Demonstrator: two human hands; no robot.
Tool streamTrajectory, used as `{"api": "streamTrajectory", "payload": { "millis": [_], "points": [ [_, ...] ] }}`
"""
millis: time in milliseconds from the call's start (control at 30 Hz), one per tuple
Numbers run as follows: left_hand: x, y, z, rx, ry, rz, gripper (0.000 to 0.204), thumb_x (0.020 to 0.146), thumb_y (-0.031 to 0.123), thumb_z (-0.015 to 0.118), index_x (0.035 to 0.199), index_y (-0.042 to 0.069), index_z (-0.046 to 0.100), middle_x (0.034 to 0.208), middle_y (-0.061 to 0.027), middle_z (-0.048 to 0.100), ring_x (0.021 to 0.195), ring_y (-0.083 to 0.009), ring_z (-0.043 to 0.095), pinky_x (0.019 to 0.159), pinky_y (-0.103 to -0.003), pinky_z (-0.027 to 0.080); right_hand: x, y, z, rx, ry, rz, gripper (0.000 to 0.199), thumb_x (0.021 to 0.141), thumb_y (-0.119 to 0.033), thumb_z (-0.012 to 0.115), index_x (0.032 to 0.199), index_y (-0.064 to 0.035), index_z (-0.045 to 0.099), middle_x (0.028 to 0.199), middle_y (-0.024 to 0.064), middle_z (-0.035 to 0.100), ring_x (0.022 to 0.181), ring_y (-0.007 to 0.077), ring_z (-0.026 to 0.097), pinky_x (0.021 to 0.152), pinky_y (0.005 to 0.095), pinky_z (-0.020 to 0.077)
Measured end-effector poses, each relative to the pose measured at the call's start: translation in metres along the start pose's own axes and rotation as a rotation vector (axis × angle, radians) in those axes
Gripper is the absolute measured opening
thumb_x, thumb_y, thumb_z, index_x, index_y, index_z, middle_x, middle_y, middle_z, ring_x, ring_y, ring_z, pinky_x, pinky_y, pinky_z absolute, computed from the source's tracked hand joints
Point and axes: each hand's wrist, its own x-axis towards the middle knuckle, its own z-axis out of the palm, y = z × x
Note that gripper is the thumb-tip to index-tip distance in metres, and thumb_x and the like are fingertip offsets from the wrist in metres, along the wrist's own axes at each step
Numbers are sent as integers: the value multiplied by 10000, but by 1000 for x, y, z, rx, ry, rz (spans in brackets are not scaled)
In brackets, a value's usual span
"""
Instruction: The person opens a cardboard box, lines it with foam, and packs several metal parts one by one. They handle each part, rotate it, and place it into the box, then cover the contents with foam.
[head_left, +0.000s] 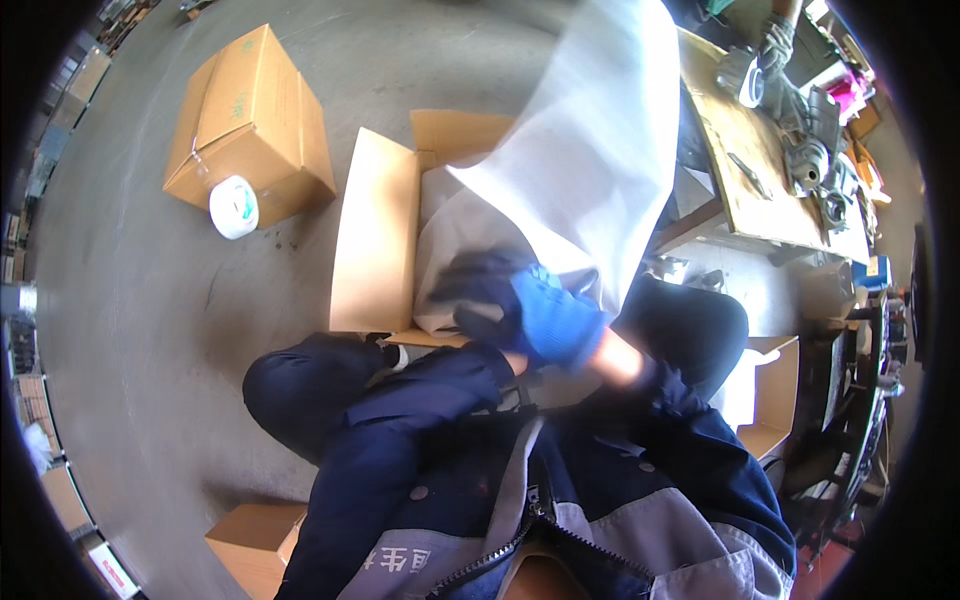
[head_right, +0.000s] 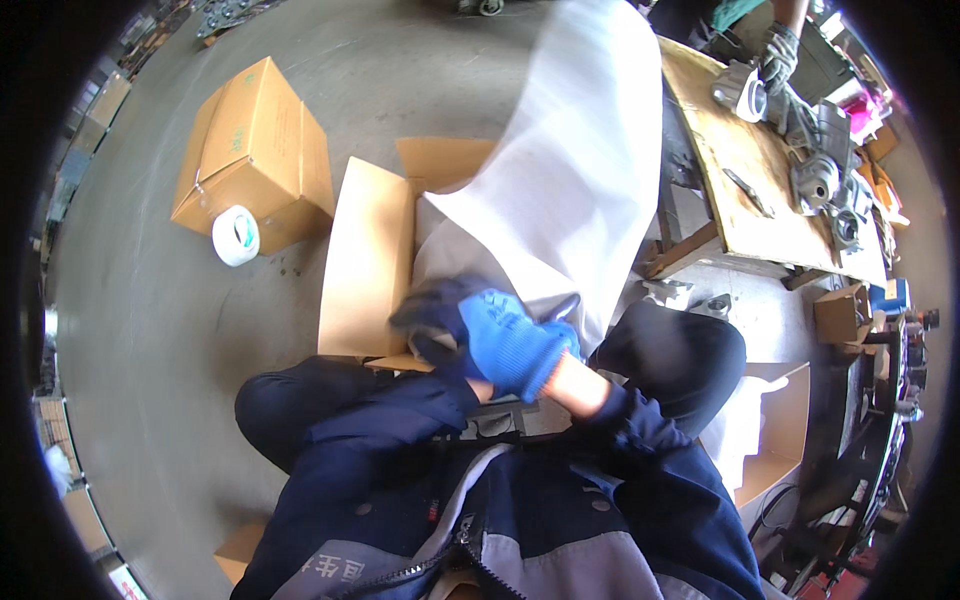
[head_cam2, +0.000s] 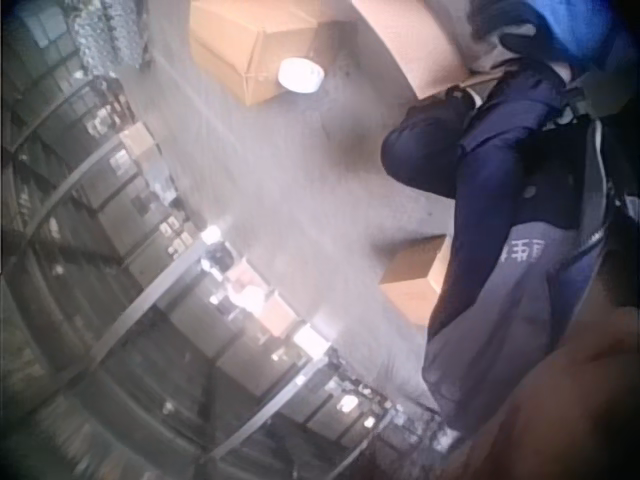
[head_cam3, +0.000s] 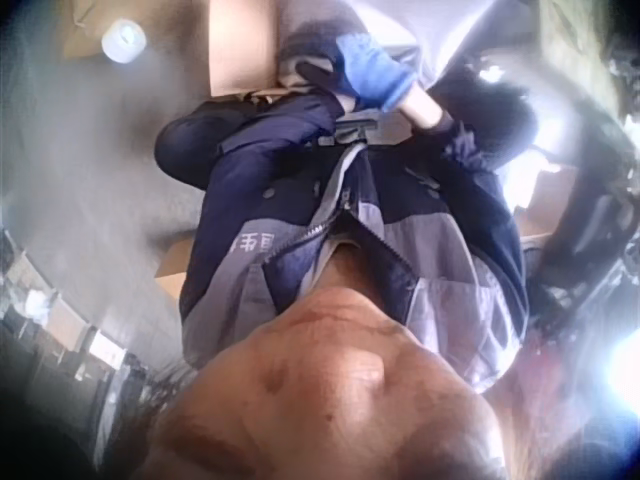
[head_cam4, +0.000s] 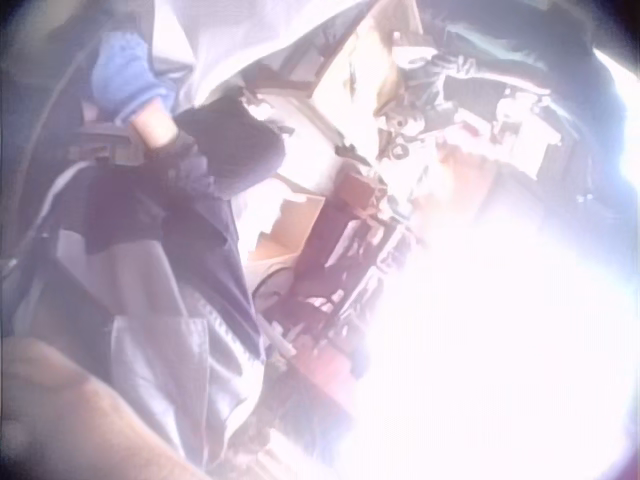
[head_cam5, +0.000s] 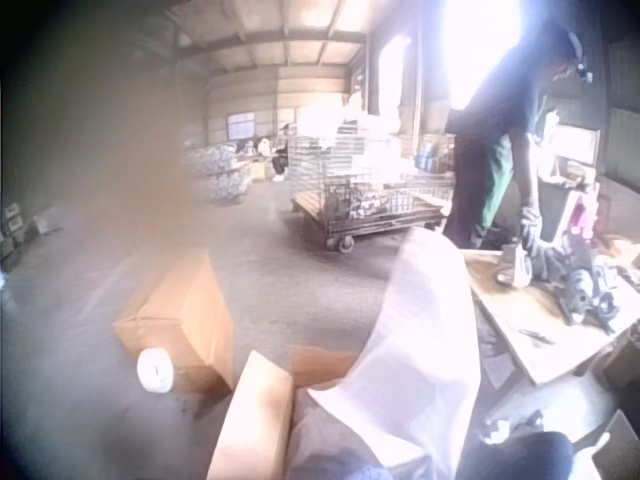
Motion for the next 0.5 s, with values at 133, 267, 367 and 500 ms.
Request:
{"api": "streamTrajectory", "payload": {
  "millis": [133, 267, 367, 500],
  "points": [
    [-30, 7, 3, -14, 139, 99, 199, 826, 169, 625, 983, 97, 723, 948, -122, 709, 938, -329, 661, 902, -429, 493, -14, 49, -8, -747, -301, 819, 819, 803, -562, 692, 1523, -323, 384, 1627, 155, 247, 1503, 426, 161, 1143, 719, 22],
    [-74, -22, -69, -292, 79, 90, 277, 859, 141, 639, 1116, 53, 691, 924, -234, 693, 772, -347, 680, 759, -434, 545, -85, 101, -2, -629, 80, 1246, 1064, 782, -510, 759, 1601, -282, 120, 1643, 209, 124, 1499, 461, 127, 1155, 680, 140],
    [-79, -97, -109, 294, 340, -708, 622, 832, 266, 697, 1409, 103, 533, 1217, -211, 654, 1029, -348, 654, 860, -434, 527, -92, 123, 0, -382, 265, 1378, 1095, 759, -408, 817, 1597, -246, 132, 1582, 243, 241, 1396, 469, 340, 1099, 546, 366],
    [-102, -163, -128, 448, 593, -1391, 1085, 708, 546, 772, 1562, 151, 233, 1618, -164, 205, 1446, -419, 231, 1118, -588, 282, -120, 192, 33, 223, 765, 1366, 856, 853, -352, 763, 1537, -155, 286, 1356, 233, 518, 1142, 394, 576, 957, 426, 491]
  ]
}}
